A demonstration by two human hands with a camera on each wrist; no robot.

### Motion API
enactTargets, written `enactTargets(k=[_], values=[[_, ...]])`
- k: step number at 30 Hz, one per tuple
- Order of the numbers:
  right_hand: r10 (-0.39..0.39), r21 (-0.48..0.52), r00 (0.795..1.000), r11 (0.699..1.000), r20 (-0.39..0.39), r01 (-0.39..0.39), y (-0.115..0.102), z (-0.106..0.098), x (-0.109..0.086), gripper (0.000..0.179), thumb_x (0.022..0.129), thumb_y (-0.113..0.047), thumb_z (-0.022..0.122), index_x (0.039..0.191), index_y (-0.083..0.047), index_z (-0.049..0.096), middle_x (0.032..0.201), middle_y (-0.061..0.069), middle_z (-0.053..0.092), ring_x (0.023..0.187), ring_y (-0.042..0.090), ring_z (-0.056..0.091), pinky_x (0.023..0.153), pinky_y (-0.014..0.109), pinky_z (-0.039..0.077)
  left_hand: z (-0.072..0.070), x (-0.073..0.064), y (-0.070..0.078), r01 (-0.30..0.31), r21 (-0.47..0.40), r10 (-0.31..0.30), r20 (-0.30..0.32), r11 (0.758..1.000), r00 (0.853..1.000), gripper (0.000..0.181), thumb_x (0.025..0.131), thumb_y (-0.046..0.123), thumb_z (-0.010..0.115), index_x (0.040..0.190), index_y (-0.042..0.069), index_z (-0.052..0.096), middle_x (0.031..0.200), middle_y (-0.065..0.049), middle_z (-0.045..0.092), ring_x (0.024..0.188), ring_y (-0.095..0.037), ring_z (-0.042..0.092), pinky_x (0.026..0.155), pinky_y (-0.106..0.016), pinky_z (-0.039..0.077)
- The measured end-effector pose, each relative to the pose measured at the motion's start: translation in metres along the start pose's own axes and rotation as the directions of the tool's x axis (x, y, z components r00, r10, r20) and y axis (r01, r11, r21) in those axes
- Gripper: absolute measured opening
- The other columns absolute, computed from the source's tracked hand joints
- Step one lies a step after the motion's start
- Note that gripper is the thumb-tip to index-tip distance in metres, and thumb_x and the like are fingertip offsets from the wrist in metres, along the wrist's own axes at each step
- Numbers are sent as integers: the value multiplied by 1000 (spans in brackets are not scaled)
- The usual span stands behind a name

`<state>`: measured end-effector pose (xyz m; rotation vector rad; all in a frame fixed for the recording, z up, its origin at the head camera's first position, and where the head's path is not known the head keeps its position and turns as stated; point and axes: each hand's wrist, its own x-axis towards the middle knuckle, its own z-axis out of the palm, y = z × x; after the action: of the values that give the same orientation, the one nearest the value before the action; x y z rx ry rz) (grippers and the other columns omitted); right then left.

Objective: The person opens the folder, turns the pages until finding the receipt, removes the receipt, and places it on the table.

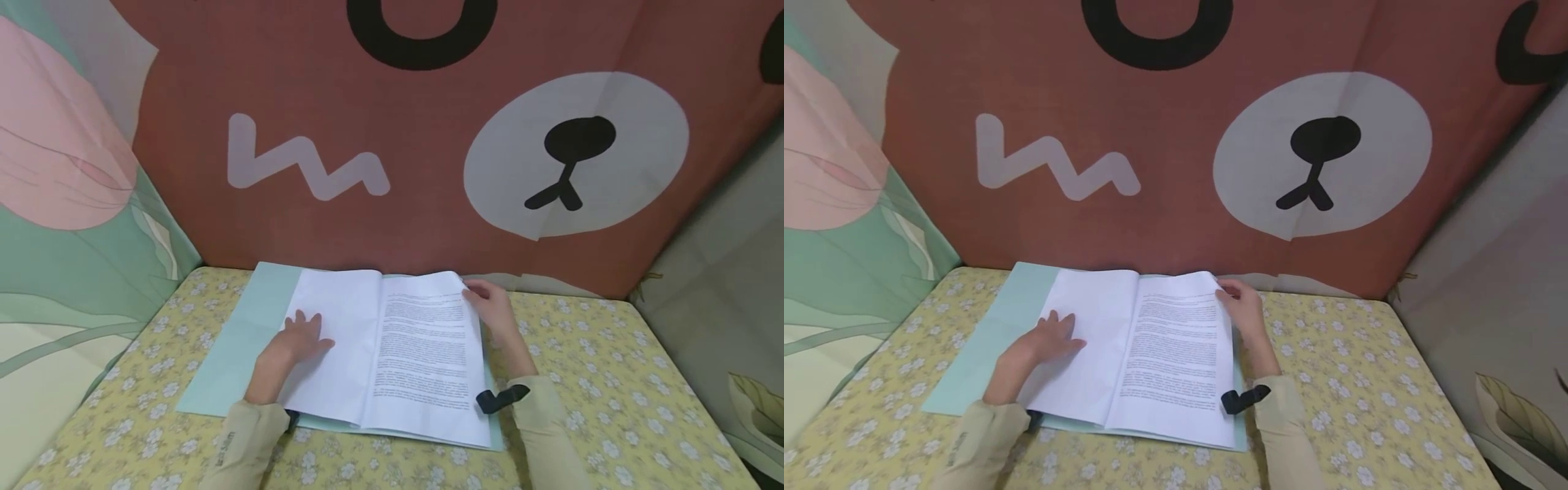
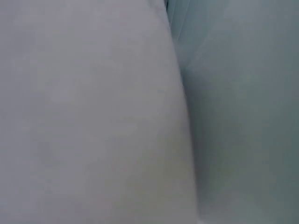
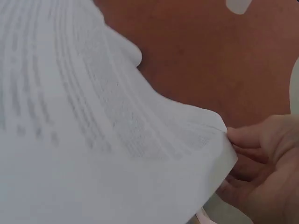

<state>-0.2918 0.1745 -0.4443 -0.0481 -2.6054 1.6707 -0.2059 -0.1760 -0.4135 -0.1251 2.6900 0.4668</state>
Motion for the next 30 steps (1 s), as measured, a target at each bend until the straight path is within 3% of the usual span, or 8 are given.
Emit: enactTargets(k=[6, 12, 16, 22, 30], values=[[124, 208, 991, 972, -56, -110, -1, -5, -3, 27, 104, -10, 62, 128, 1, 70, 135, 17, 64, 118, 26, 61, 98, 34, 50, 3, 0, 4, 8, 14, -8, 3, 1000, 1000, 72, 105, 31, 60, 158, -8, 30, 162, -40, 14, 150, -59, 13, 117, -66, 28], [161, 277, 984, 952, -81, -133, -3, -6, -3, 35, 102, -10, 65, 136, -1, 64, 128, 16, 66, 108, 19, 65, 89, 26, 53, 5, 1, 4, 6, 13, -6, -2, 1000, 1000, 72, 105, 31, 60, 158, -8, 30, 163, -40, 14, 149, -60, 13, 116, -67, 29], [174, 325, 984, 934, -43, -151, -5, -6, -3, 43, 101, -10, 67, 142, -2, 58, 123, 16, 70, 96, 14, 67, 79, 23, 54, 5, 3, 3, 1, 5, -1, -13, 1000, 1000, 71, 105, 31, 59, 157, -9, 31, 162, -42, 14, 148, -61, 14, 115, -68, 29], [176, 301, 984, 937, 25, -175, -6, -7, -3, 35, 100, -10, 67, 133, 3, 65, 122, 15, 71, 91, 15, 70, 76, 25, 55, 7, 5, 1, -3, -2, 3, -18, 1000, 1000, 71, 105, 30, 60, 156, -9, 32, 161, -43, 15, 148, -62, 14, 114, -69, 30], [202, 236, 979, 953, -23, -191, -4, -6, -2, 33, 101, -12, 65, 131, 3, 65, 126, 19, 66, 97, 21, 68, 77, 26, 56, 5, 4, 1, -9, -7, 9, -27, 1000, 1000, 71, 105, 29, 60, 157, -9, 31, 161, -43, 15, 148, -62, 15, 113, -69, 31]])
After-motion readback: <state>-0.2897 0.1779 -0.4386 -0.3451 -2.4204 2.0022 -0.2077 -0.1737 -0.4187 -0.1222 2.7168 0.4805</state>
